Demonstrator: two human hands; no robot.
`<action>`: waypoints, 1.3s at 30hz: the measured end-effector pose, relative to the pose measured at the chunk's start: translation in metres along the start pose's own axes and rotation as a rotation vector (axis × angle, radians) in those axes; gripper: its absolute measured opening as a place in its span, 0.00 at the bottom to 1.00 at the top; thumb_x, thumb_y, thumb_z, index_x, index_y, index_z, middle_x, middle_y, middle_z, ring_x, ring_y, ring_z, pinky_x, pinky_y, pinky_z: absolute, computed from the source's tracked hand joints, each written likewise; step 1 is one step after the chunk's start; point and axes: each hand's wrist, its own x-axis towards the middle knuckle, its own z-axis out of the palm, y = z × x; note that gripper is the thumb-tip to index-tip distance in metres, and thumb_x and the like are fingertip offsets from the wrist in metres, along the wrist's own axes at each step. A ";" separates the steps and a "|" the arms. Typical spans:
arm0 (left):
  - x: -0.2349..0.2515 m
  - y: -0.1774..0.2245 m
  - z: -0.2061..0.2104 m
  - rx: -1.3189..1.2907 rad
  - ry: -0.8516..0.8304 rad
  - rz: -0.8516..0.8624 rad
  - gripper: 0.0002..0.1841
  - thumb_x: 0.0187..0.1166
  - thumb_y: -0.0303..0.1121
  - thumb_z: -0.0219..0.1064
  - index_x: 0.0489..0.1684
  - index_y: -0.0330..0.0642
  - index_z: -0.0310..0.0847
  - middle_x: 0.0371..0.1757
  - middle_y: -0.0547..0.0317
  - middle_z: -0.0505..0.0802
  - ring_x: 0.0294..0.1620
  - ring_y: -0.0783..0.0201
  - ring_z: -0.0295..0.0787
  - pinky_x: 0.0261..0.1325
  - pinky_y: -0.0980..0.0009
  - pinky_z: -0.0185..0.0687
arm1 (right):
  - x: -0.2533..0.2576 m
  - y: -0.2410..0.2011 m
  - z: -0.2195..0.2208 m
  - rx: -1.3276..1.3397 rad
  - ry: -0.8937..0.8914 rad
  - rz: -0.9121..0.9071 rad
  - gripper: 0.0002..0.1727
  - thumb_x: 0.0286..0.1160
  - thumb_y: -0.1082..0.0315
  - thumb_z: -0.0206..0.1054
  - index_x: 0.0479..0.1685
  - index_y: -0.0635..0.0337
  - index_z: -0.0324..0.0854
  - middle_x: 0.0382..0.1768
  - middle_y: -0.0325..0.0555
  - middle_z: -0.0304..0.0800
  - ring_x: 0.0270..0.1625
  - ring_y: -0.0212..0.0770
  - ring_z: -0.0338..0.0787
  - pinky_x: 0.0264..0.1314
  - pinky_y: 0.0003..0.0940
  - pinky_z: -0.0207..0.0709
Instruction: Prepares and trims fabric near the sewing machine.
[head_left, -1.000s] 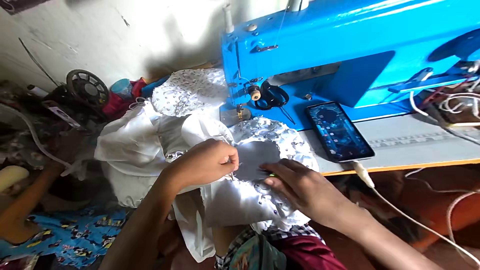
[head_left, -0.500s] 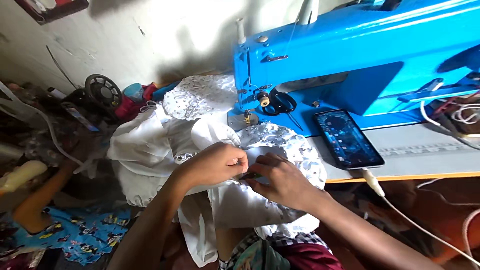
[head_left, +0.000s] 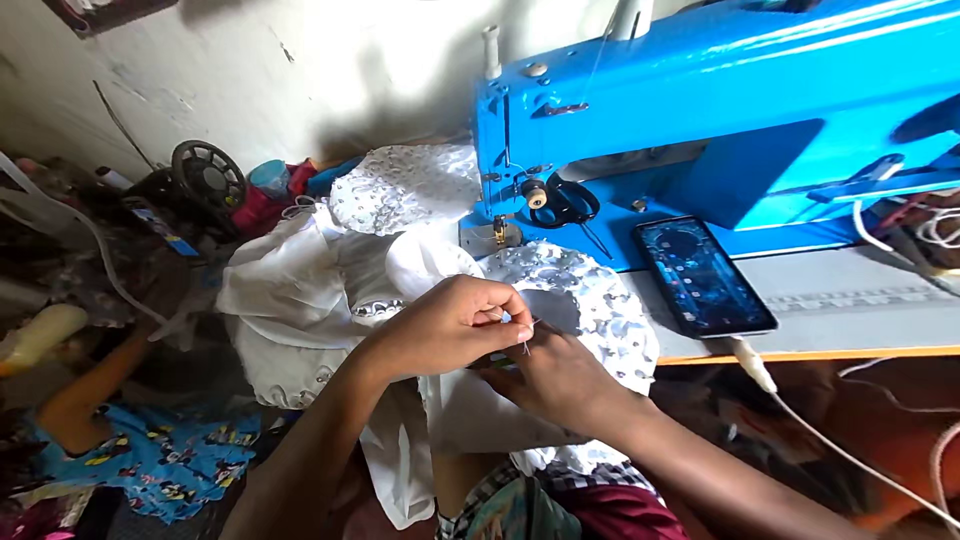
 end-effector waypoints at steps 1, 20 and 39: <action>-0.001 0.001 0.001 -0.010 0.001 0.015 0.05 0.82 0.28 0.66 0.38 0.38 0.86 0.25 0.72 0.85 0.25 0.87 0.77 0.32 0.89 0.73 | 0.000 0.000 0.001 0.006 0.015 -0.017 0.19 0.73 0.55 0.71 0.41 0.66 0.89 0.37 0.57 0.91 0.45 0.61 0.92 0.44 0.55 0.86; -0.007 0.007 -0.001 0.018 0.270 0.093 0.03 0.79 0.28 0.67 0.39 0.43 0.86 0.23 0.73 0.84 0.21 0.84 0.74 0.26 0.88 0.71 | -0.005 0.019 -0.041 0.150 -0.060 0.375 0.21 0.78 0.55 0.70 0.53 0.67 0.89 0.50 0.64 0.91 0.56 0.65 0.90 0.58 0.66 0.81; 0.026 0.014 0.035 0.081 0.527 0.217 0.03 0.81 0.29 0.65 0.42 0.43 0.85 0.27 0.72 0.85 0.26 0.82 0.78 0.30 0.87 0.75 | -0.014 0.022 -0.069 1.083 0.123 0.188 0.08 0.84 0.71 0.64 0.48 0.62 0.88 0.32 0.28 0.94 0.24 0.16 0.83 0.27 0.12 0.77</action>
